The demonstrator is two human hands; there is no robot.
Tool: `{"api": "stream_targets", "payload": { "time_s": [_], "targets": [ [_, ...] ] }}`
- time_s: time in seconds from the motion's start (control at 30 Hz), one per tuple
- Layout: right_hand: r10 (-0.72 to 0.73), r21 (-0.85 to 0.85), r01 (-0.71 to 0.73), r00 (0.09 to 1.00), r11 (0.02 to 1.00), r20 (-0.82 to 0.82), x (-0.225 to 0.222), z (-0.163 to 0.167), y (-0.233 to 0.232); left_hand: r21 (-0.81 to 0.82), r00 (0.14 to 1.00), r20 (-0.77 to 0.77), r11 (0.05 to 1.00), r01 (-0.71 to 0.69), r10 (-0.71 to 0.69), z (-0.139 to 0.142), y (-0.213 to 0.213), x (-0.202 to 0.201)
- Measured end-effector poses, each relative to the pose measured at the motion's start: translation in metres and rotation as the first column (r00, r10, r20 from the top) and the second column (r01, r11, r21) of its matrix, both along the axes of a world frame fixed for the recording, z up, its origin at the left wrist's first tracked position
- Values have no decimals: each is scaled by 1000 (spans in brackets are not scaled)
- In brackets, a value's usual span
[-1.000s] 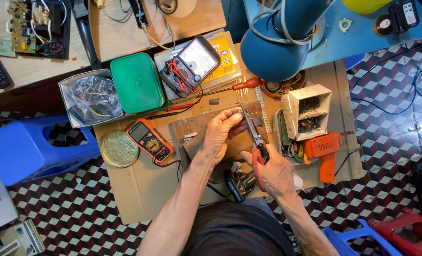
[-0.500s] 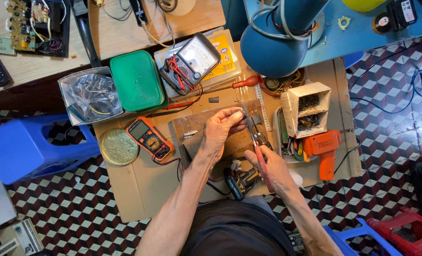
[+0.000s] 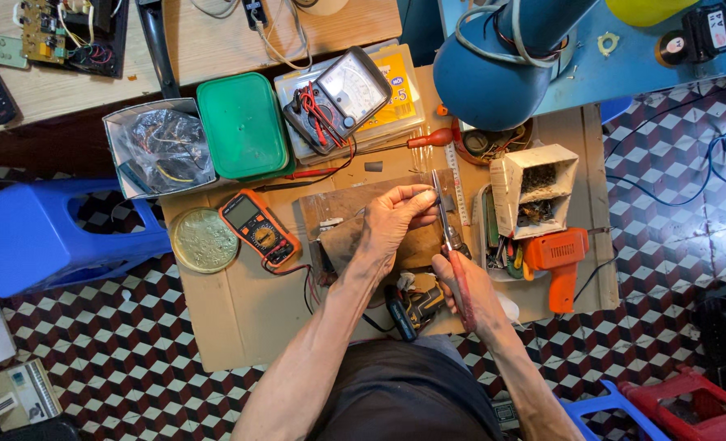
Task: The person works on a small electronic component at a cluttered workbench. They use pliers to trim wires, a power drill to make holes in the component, and a metal file to smooth edges. The person also uses a multimeter to test the component.
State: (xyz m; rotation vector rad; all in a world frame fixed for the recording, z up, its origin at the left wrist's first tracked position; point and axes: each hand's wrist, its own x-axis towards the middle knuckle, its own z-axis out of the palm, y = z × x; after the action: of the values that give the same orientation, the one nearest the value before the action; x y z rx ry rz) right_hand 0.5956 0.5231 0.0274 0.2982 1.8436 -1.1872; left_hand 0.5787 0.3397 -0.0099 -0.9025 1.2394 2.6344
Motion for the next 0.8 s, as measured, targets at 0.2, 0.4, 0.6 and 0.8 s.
{"api": "stream_targets", "payload": {
  "time_s": [0.2,0.4,0.6,0.8],
  "targets": [
    [-28,-26,28,1000,999,-9,5,9,-2,29,1000,-1,1000,7,-7,5,1,-1],
    [-30,-10,30,999,1000,-28,5,17,-6,9,1000,2,1000,30,-30,10,-1,-1],
    [-30,7,30,999,1000,-30,5,20,-5,14,1000,13,1000,28,-28,10,-2,-1],
    [-40,13,40,999,999,-10,6,19,-3,11,999,22,999,35,-35,10,-1,-1]
  ]
}}
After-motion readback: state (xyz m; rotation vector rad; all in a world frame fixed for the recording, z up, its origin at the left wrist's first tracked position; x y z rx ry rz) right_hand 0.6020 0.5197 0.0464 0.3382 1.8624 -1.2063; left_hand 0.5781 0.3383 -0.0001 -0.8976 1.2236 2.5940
